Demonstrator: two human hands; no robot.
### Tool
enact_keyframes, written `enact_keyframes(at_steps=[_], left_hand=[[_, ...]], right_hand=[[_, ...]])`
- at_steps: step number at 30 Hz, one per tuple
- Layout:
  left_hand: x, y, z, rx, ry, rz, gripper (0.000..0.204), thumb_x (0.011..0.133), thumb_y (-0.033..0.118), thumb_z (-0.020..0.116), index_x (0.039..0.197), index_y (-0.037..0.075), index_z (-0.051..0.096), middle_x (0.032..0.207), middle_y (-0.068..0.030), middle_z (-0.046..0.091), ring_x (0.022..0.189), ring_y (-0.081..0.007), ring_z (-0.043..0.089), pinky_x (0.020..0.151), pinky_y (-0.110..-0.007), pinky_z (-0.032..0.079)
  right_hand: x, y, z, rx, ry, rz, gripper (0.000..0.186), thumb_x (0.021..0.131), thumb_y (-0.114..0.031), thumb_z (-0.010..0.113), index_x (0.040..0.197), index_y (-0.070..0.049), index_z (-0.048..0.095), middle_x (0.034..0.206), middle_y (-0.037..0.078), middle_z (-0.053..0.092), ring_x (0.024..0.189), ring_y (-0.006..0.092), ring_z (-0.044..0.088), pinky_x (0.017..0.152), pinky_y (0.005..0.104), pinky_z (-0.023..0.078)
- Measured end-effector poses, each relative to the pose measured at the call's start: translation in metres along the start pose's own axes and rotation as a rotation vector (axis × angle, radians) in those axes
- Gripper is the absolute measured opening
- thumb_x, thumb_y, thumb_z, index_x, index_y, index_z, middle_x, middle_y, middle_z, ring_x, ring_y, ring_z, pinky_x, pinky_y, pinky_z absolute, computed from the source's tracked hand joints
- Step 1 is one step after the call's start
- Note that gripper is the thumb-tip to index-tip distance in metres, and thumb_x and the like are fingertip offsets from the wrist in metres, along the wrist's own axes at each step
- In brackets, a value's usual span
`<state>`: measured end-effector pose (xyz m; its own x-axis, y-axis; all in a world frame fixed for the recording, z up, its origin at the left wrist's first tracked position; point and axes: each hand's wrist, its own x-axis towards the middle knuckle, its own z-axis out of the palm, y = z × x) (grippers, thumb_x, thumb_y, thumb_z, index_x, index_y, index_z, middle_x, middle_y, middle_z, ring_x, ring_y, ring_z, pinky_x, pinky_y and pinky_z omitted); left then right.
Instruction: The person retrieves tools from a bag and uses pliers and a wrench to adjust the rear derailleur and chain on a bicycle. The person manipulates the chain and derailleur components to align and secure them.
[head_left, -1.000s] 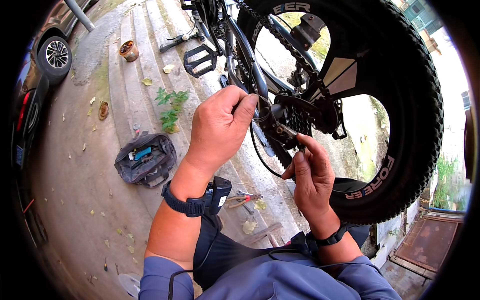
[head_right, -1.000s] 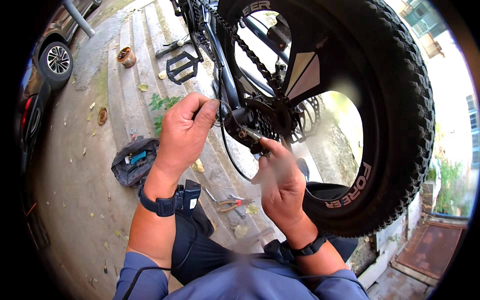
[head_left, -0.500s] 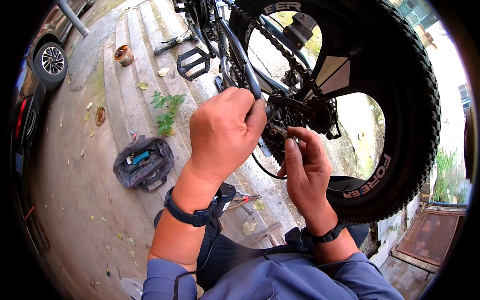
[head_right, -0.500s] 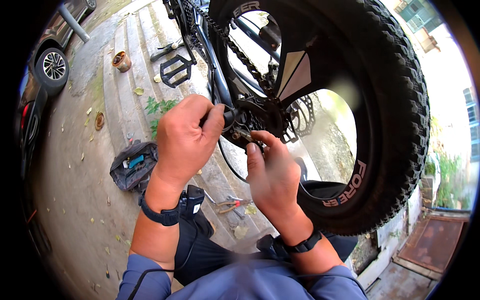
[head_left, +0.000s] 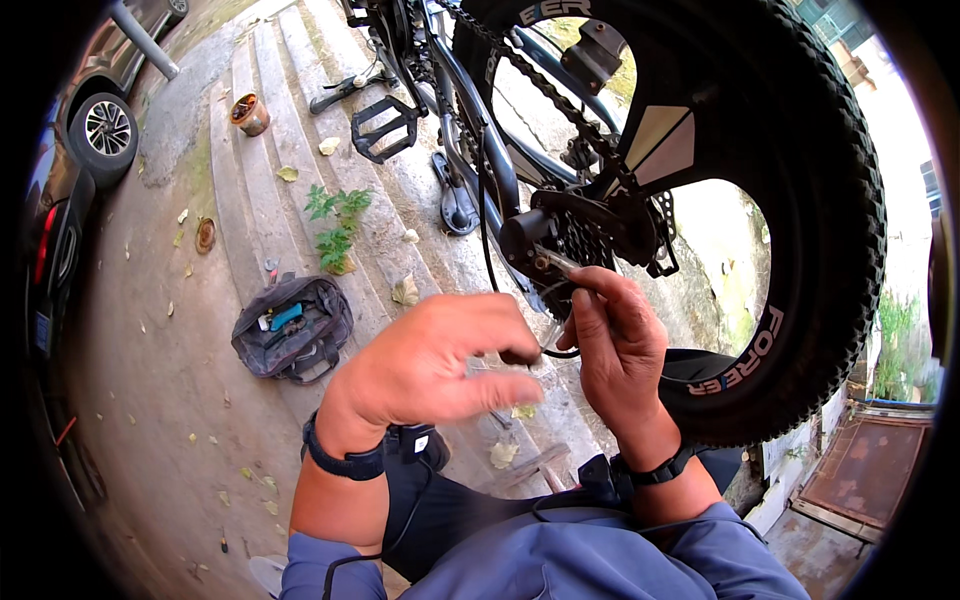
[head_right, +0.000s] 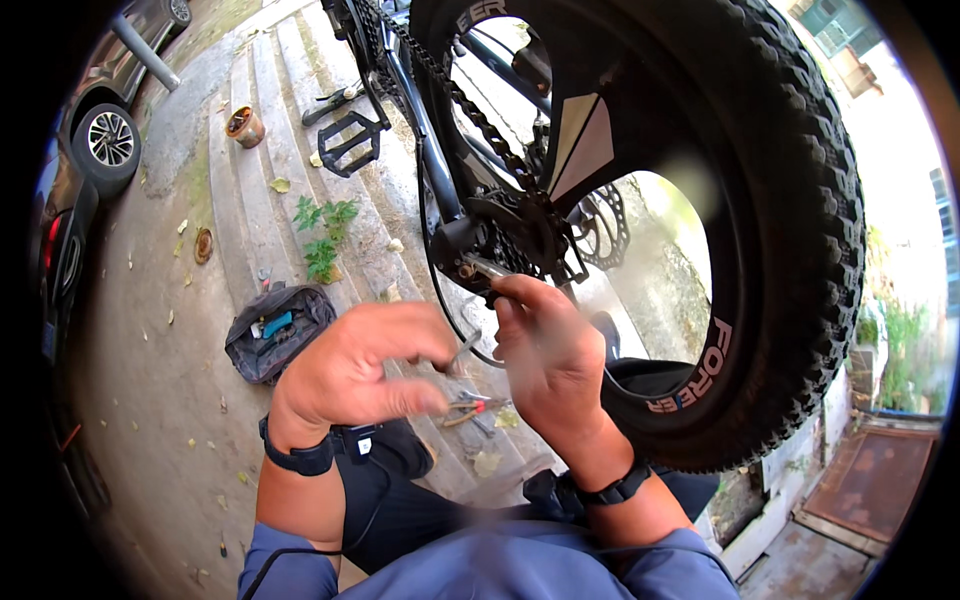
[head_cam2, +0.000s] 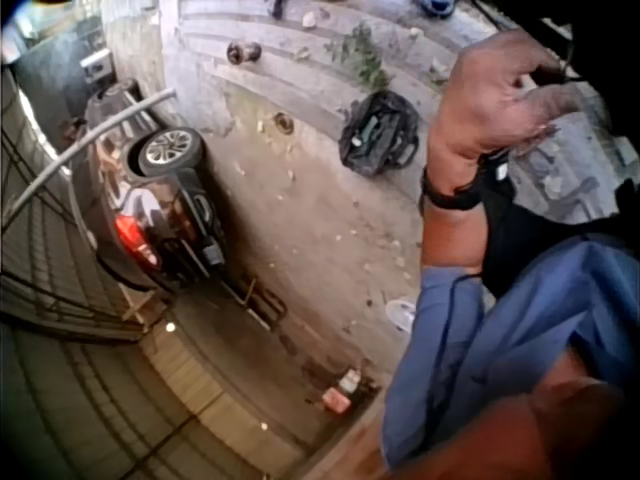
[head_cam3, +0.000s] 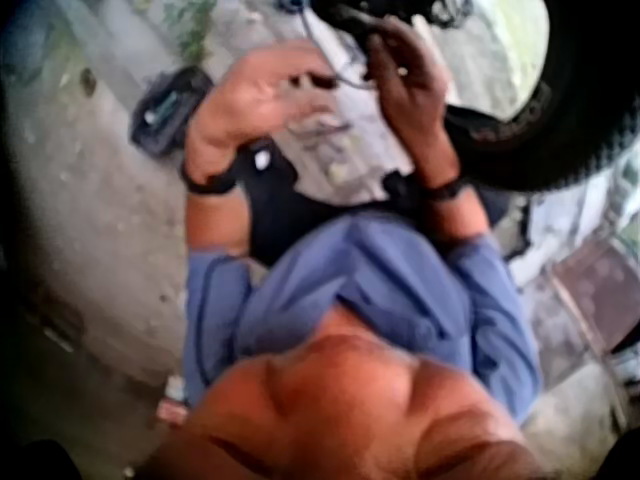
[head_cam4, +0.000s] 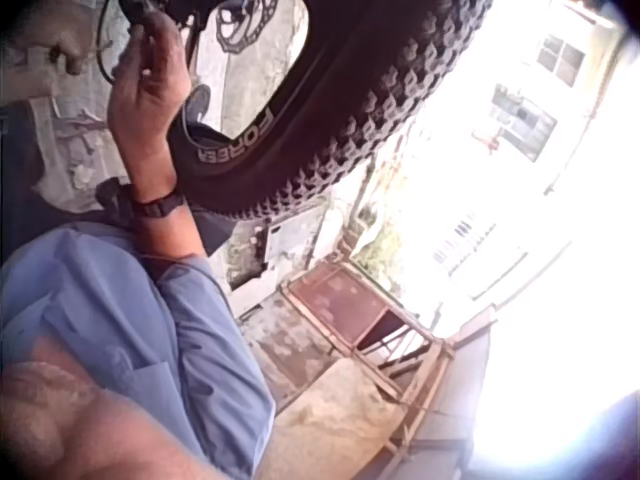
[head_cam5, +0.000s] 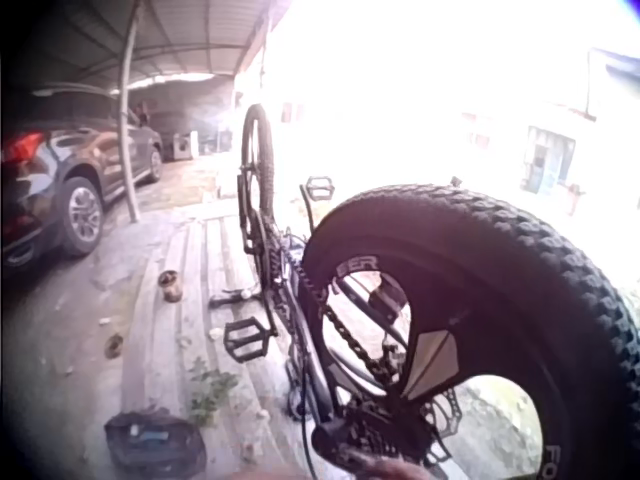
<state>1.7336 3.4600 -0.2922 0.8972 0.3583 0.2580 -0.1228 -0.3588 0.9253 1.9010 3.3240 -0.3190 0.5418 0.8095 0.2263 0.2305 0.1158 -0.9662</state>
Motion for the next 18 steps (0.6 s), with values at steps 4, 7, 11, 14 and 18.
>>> enact_keyframes(at_steps=[4,7,11,14,18], left_hand=[[0.002,-0.005,-0.003,-0.086,0.286,-0.247,0.02,0.099,0.017,0.064,0.106,-0.002,0.068,0.092,-0.0103,0.069,0.087,-0.0163,0.067,0.076,-0.028,0.052],[0.012,-0.013,0.006,0.042,0.432,-0.169,0.012,0.096,0.002,0.063,0.107,-0.001,0.068,0.093,-0.0092,0.066,0.083,-0.0127,0.063,0.071,-0.025,0.05],[0.021,-0.015,0.013,0.344,0.442,0.052,0.027,0.084,-0.011,0.07,0.107,0.003,0.07,0.095,-0.0071,0.061,0.078,-0.0139,0.058,0.066,-0.027,0.048],[0.025,-0.016,0.018,0.371,0.424,0.085,0.03,0.082,-0.012,0.071,0.108,0.003,0.07,0.094,-0.0069,0.06,0.078,-0.0151,0.059,0.066,-0.027,0.048],[0.028,-0.016,0.025,0.408,0.451,0.144,0.028,0.081,-0.009,0.074,0.105,0.004,0.071,0.091,-0.009,0.062,0.075,-0.0201,0.062,0.064,-0.03,0.05]], right_hand=[[0.004,-0.005,-0.001,-0.024,-0.033,-0.017,0.017,0.098,0.002,0.063,0.114,0.001,0.066,0.087,0.005,0.063,0.064,0.007,0.058,0.057,0.0233,0.047],[0.005,-0.005,-0.005,-0.044,-0.074,0.016,0.016,0.099,0.001,0.062,0.114,-0.001,0.066,0.086,0.004,0.061,0.063,0.0074,0.057,0.058,0.0235,0.047],[0.008,-0.013,-0.007,-0.028,-0.121,0.112,0.015,0.099,0.001,0.062,0.113,-0.004,0.067,0.087,0.004,0.062,0.068,0.0098,0.059,0.062,0.0249,0.048],[0.008,-0.009,-0.007,-0.059,-0.117,0.083,0.017,0.097,0.002,0.062,0.112,-0.004,0.067,0.088,0.007,0.063,0.075,0.0137,0.061,0.068,0.027,0.049],[0.009,-0.008,-0.006,-0.033,-0.124,0.066,0.018,0.095,0.004,0.062,0.111,-0.004,0.068,0.089,0.009,0.063,0.08,0.0172,0.063,0.072,0.0292,0.05]])
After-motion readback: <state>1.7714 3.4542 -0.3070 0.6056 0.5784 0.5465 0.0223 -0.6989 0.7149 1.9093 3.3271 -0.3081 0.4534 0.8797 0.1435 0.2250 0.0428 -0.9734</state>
